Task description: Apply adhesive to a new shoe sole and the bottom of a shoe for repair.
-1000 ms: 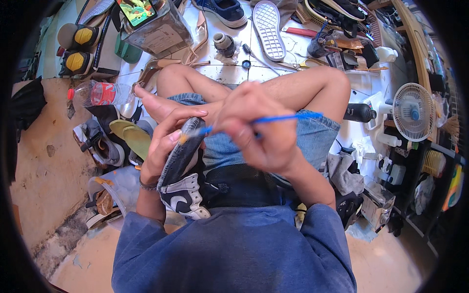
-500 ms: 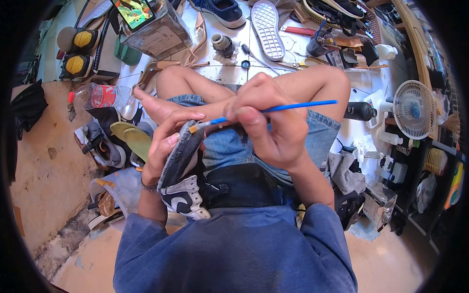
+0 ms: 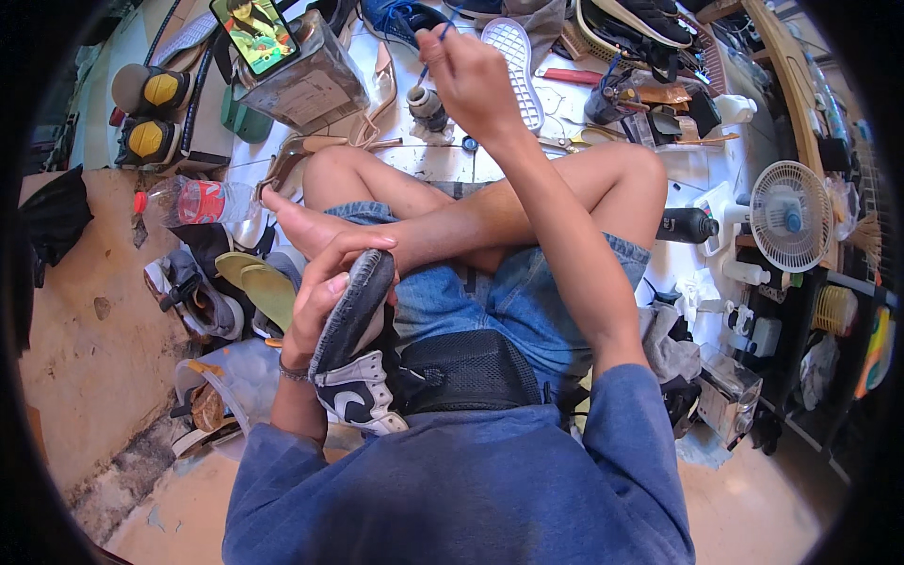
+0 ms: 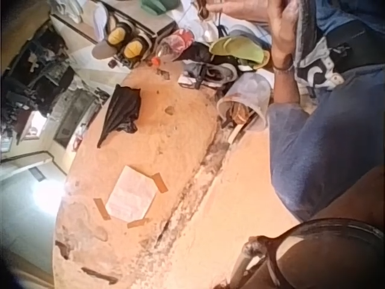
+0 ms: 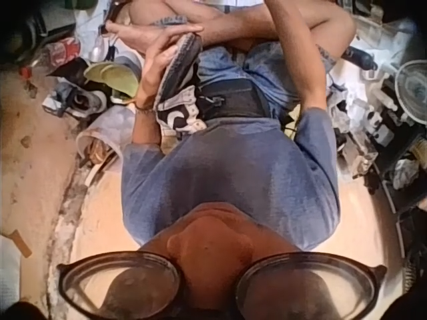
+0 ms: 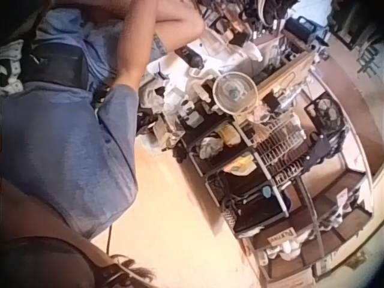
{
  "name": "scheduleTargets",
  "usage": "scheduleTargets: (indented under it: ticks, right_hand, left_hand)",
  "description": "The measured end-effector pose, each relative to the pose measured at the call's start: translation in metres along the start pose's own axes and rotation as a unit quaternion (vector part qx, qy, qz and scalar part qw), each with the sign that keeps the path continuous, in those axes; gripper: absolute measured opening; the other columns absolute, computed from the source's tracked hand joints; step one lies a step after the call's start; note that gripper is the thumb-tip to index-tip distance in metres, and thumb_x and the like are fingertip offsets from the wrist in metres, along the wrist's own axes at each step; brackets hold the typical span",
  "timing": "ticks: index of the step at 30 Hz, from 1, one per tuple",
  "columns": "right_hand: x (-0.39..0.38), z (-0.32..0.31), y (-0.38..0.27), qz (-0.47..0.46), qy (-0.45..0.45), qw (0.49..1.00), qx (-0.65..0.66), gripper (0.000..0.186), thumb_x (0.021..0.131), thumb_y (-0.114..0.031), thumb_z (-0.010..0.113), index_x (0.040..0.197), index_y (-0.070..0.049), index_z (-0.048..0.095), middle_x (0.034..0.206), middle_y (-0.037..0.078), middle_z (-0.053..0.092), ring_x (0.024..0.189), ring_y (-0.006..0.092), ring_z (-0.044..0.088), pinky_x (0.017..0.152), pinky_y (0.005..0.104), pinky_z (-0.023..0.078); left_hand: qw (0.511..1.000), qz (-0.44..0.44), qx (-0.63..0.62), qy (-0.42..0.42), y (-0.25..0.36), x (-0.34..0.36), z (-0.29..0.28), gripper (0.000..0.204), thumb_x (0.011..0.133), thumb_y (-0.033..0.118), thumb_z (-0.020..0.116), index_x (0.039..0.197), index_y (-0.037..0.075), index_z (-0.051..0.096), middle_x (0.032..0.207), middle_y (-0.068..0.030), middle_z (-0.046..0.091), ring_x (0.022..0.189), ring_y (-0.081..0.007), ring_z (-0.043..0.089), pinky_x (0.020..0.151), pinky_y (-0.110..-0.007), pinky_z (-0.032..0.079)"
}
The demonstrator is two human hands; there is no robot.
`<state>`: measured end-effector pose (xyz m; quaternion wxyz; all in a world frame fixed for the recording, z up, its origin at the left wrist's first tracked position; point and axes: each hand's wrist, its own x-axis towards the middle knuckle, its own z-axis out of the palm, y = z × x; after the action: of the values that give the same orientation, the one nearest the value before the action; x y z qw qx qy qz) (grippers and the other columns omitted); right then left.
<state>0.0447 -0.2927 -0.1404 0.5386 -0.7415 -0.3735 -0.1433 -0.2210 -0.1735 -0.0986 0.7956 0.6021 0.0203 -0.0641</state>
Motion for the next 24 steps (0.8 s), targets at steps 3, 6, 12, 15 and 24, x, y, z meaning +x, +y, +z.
scheduleTargets:
  ticks: [3, 6, 12, 15, 24]
  right_hand:
    - [-0.002, 0.020, 0.026, -0.041, -0.059, 0.996, -0.061, 0.032, 0.105, -0.025, 0.050, 0.095, 0.000, 0.067, 0.075, 0.014, 0.064, 0.068, 0.0283, 0.065, 0.065, 0.0347, 0.049]
    - [-0.013, 0.033, 0.044, -0.022, -0.109, 0.984, -0.138, 0.028, 0.103, -0.023, 0.051, 0.101, -0.003, 0.070, 0.084, 0.014, 0.066, 0.076, 0.0294, 0.065, 0.070, 0.0368, 0.049]
    - [-0.009, 0.019, 0.025, -0.040, -0.004, 0.999, -0.006, 0.030, 0.105, -0.024, 0.048, 0.103, -0.004, 0.070, 0.079, 0.011, 0.067, 0.073, 0.0220, 0.066, 0.067, 0.0356, 0.049]
    - [-0.002, -0.027, -0.023, 0.014, 0.074, 0.997, -0.019, 0.041, 0.109, -0.032, 0.041, 0.099, -0.003, 0.068, 0.070, 0.004, 0.065, 0.066, 0.0077, 0.059, 0.060, 0.0227, 0.045]
    - [-0.068, -0.076, -0.139, -0.032, -0.010, 0.914, 0.403, 0.029, 0.100, -0.025, 0.061, 0.094, 0.003, 0.062, 0.078, 0.013, 0.067, 0.065, 0.0208, 0.063, 0.061, 0.0295, 0.050]
  left_hand:
    - [1.000, -0.007, -0.003, 0.014, -0.003, 0.001, -0.005, 0.056, 0.091, 0.031, 0.046, 0.133, -0.006, 0.053, 0.131, -0.0153, 0.057, 0.114, -0.0193, 0.055, 0.102, -0.031, 0.039]
    - [0.999, -0.006, -0.037, 0.014, -0.010, 0.000, -0.010, 0.062, 0.089, 0.039, 0.048, 0.133, -0.005, 0.053, 0.125, -0.0149, 0.058, 0.105, -0.0174, 0.057, 0.094, -0.029, 0.043]
    - [0.995, -0.005, -0.094, 0.020, -0.011, -0.002, -0.011, 0.062, 0.088, 0.042, 0.049, 0.132, -0.003, 0.054, 0.115, -0.0149, 0.061, 0.089, -0.0153, 0.062, 0.076, -0.027, 0.049]
    - [0.994, 0.004, -0.112, 0.006, -0.013, -0.004, -0.011, 0.065, 0.088, 0.048, 0.053, 0.129, -0.001, 0.054, 0.106, -0.0177, 0.060, 0.084, -0.0196, 0.063, 0.074, -0.032, 0.053]
    - [0.998, 0.016, -0.065, -0.004, -0.007, -0.001, 0.001, 0.066, 0.087, 0.051, 0.053, 0.127, -0.002, 0.056, 0.115, -0.0189, 0.059, 0.095, -0.0220, 0.061, 0.083, -0.033, 0.050]
